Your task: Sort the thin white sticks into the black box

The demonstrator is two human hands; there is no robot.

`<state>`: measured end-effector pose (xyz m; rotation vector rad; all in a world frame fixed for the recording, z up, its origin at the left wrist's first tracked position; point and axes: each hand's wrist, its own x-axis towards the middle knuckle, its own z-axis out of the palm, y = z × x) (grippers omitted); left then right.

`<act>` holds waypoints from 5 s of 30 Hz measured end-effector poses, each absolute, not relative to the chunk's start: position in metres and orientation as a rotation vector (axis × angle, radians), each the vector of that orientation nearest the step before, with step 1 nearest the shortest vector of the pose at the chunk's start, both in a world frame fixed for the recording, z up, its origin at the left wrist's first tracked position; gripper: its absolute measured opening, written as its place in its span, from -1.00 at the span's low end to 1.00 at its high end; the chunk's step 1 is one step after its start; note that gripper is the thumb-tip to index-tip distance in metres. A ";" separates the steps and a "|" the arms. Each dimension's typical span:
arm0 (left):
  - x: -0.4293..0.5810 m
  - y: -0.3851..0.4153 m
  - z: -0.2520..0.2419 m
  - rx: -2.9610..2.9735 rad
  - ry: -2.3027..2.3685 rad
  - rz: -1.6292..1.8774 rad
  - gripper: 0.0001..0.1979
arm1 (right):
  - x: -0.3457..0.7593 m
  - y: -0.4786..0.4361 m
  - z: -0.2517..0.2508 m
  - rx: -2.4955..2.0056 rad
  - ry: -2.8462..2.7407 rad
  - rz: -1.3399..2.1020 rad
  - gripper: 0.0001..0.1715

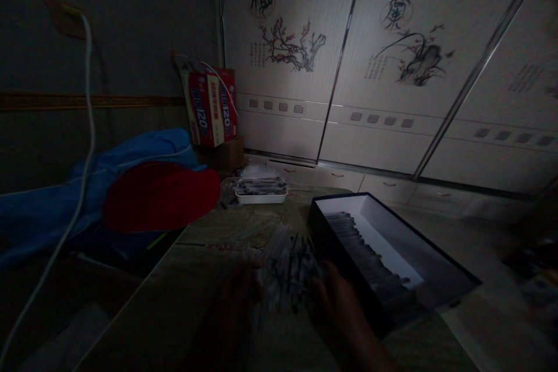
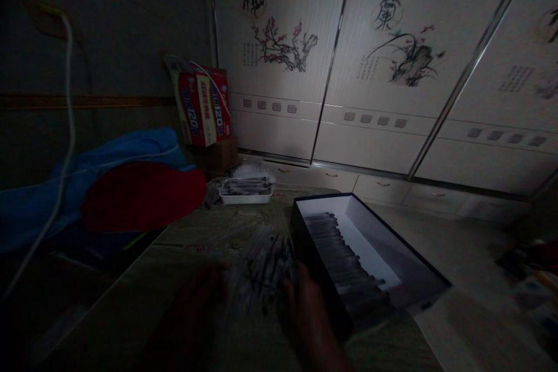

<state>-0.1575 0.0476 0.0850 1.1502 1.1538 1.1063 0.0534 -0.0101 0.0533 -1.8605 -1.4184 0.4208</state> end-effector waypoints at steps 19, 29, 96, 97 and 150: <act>-0.163 0.042 0.086 1.044 1.122 1.163 -0.79 | -0.037 -0.031 0.008 -1.327 -0.939 1.218 -0.34; -0.171 0.042 0.064 1.264 1.231 1.066 -0.78 | -0.028 -0.026 0.019 -1.306 -1.009 1.129 -0.28; -0.169 0.049 0.063 1.237 1.302 1.048 -0.76 | -0.029 -0.025 0.006 -1.547 -1.125 0.563 -0.58; -0.169 0.049 0.063 1.242 1.285 1.039 -0.77 | -0.029 -0.025 0.005 -1.542 -1.144 0.572 -0.56; -0.169 0.051 0.057 1.262 1.341 1.062 -0.75 | -0.036 -0.025 -0.014 -1.567 -0.980 0.370 -0.48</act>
